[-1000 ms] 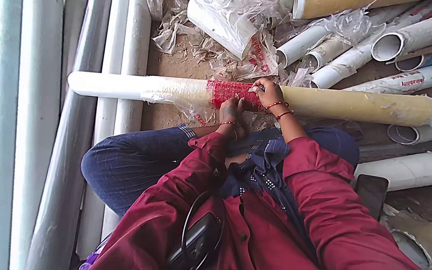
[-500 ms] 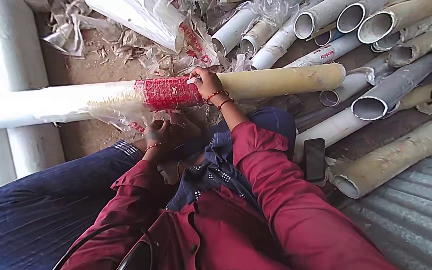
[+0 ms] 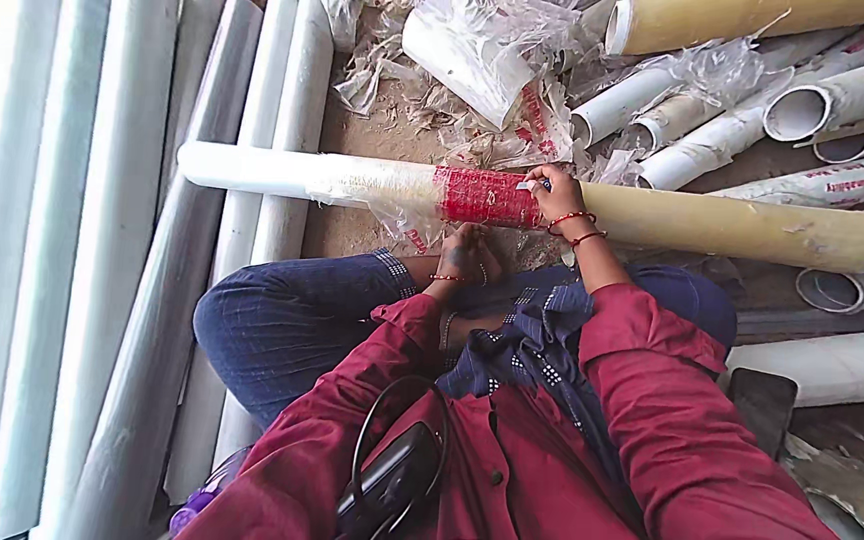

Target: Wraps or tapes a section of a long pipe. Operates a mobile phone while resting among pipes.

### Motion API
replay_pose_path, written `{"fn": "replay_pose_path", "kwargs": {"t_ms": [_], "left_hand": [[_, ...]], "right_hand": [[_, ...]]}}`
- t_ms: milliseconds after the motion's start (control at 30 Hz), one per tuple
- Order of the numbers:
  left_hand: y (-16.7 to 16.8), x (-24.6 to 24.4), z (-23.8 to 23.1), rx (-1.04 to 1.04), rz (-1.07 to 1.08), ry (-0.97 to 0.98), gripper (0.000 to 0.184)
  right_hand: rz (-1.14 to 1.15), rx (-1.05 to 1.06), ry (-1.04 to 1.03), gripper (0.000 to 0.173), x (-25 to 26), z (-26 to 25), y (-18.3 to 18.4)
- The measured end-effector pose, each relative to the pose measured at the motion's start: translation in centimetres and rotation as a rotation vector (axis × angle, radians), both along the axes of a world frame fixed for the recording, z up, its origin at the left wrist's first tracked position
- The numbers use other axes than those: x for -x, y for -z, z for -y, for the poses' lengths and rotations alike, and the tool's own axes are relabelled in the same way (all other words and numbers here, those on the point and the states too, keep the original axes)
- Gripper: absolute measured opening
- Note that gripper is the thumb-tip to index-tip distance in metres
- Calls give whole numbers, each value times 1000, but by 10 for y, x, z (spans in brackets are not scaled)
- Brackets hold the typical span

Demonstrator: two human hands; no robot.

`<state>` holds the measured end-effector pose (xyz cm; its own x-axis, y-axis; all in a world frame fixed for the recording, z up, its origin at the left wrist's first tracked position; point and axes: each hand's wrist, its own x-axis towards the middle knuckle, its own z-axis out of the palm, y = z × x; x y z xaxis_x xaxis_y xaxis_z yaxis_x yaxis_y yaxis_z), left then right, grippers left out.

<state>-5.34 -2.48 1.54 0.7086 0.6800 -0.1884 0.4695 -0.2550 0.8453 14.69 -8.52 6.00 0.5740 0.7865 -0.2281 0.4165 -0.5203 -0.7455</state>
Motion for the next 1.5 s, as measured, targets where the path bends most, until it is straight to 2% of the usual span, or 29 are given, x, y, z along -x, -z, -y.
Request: {"fn": "replay_pose_path", "kwargs": {"t_ms": [100,267,467,567,667,800,1133,1233,1367,1500], "left_hand": [[-3,2,0,-38,17,-42,28],[-6,3,1,-81,-50,69,27],[-15,-2,2,-94,-49,50,23],[-11,-6,-6,-321,108,85,15],[-17,-18,-16,-488,109,79,19],[-8,-33,-35,-665,121,169,15],[-1,-35,-48,-810,149,320,16],[1,-37,-51,-912,146,364,17],[9,-39,-51,-1076,123,318,21],[20,-31,-38,-1091,82,271,23]], "right_hand": [[-4,-4,2,24,1,0,-1],[-9,-16,-4,23,0,0,0],[-16,-16,0,23,0,-1,-1],[-10,-7,-9,24,0,-1,-1],[-9,-9,-15,24,0,-1,0],[-15,-4,-13,23,0,-1,2],[-7,10,-13,23,1,-2,0],[-3,12,-17,23,1,-2,-1],[-8,-2,-1,23,1,-2,0],[-14,-24,6,23,0,-2,2]]}}
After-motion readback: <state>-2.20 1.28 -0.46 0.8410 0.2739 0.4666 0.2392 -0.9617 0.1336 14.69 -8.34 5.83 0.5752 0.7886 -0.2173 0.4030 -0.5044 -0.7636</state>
